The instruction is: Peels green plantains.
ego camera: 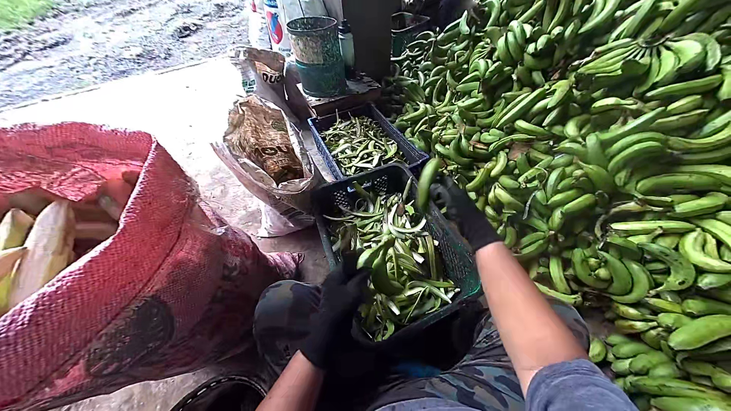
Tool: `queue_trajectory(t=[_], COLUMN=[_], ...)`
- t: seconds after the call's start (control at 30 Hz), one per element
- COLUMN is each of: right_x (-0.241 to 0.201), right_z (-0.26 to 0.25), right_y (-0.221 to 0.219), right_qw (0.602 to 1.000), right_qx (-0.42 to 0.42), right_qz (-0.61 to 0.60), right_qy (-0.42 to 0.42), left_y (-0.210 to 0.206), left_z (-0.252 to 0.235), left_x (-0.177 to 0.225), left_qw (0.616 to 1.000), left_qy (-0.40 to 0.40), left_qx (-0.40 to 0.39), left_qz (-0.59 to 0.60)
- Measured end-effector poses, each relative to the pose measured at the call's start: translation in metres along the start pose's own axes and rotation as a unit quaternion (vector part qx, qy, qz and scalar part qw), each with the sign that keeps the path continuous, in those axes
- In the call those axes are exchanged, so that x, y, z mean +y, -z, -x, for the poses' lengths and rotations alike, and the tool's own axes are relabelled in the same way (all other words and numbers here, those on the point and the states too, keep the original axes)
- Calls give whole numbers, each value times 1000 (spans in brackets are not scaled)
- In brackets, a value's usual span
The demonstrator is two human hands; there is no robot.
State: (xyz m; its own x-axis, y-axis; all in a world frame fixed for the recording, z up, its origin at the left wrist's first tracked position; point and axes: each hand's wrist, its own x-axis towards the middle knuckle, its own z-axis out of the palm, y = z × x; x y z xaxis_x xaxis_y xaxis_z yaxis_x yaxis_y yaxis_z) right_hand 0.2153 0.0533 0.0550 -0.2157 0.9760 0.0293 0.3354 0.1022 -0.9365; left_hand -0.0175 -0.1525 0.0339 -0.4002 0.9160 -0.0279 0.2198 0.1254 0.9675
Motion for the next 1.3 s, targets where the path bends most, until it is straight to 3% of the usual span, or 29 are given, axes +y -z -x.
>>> queue_trajectory(t=[0.07,0.13,0.2,0.27,0.37,0.4,0.43,0.47,0.5,0.57,0.63,0.73,0.8,0.87,0.93,1.07,1.17,1.23,1.3], right_x=[31,54,54,41,28,26,24,14,-1,-11,39,39,50,60,67,54,20,-15,-23], right_z=[7,17,35,44,43,46,52,60,65,63,56,32,11,-2,-10,9,41,66,85], right_y=[-21,-52,-80,-95,-99,-98,-95,-86,-76,-69,-84,-82,-73,-52,-31,-13,-19,-21,-25], right_qw=[998,994,936,874,829,844,887,945,979,979,982,930,911,908,900,901,907,908,921], right_qx=[3,-68,-185,-239,-191,-155,-106,-71,-61,-50,23,135,204,257,245,136,29,11,-8], right_qz=[67,-41,-232,-335,-488,-491,-439,-308,-157,-82,-174,-306,-317,-290,-317,-385,-405,-385,-346], right_qy=[-20,-81,-188,-260,-196,-148,-96,-78,-112,-179,-71,-155,-165,-160,-170,-148,-110,-162,-177], left_y=[-5,-12,-23,-35,-51,-56,-61,-65,-68,-73,-75,-70,-66,-57,-45,-44,-64,-80,-88], left_z=[-6,-12,-16,-18,-14,-10,-5,0,4,11,13,13,20,33,31,-17,-42,-51,-55], left_x=[12,28,40,44,30,26,23,23,23,21,22,31,37,43,49,58,57,49,40], left_qw=[999,997,993,991,969,956,943,933,926,930,938,941,936,928,910,855,810,784,777], left_qy=[-22,-51,-89,-132,-226,-258,-279,-289,-292,-279,-250,-188,-173,-209,-276,-367,-453,-509,-539], left_qx=[29,52,48,30,8,1,-9,-20,-30,-48,-62,-96,-108,-91,-39,58,26,-12,-30], left_qz=[18,36,51,23,-99,-139,-179,-214,-238,-235,-232,-266,-286,-295,-308,-362,-371,-355,-323])
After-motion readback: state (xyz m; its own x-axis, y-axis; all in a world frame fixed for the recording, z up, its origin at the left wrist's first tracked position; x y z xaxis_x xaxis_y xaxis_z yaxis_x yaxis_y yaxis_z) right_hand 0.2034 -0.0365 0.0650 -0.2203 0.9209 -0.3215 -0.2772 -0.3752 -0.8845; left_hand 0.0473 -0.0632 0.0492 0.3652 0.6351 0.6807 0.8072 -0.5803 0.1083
